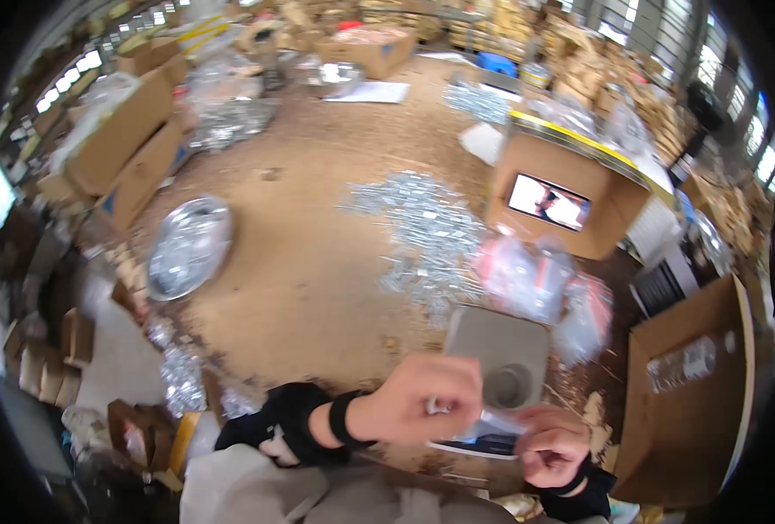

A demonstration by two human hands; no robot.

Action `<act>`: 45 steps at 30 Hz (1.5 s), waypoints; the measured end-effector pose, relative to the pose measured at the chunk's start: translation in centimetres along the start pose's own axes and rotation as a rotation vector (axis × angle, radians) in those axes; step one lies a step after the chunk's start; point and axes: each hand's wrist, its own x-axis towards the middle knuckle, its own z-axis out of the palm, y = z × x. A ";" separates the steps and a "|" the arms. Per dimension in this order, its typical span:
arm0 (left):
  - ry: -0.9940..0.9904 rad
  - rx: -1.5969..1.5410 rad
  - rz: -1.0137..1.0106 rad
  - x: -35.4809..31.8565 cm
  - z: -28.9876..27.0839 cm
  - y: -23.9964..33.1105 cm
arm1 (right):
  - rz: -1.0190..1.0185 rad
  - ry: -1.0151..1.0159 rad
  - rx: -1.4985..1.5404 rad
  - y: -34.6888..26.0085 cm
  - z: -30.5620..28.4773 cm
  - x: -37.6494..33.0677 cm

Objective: The person scoops nails from a large pile on a table and places them onto a digital scale. After weighing, the person transfers the nails into small plastic bags, seals them, and places the filled bags into a cardboard box. The process is repeated multiple times throughout the video.

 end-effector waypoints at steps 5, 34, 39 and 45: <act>0.648 0.085 -0.210 -1.6 -5.7 1.5 | 0.127 0.257 0.040 0.0 0.8 -1.6; -0.260 1.194 -0.729 3.6 -10.5 -9.1 | -0.112 -0.098 -0.281 0.3 -1.0 -2.5; -0.044 1.431 -0.839 7.1 -4.7 -13.4 | -0.066 -0.057 -0.277 0.0 -1.1 -2.1; -0.034 1.476 -0.778 5.7 -5.0 -16.6 | -0.113 -0.044 -0.248 0.8 -1.1 -2.2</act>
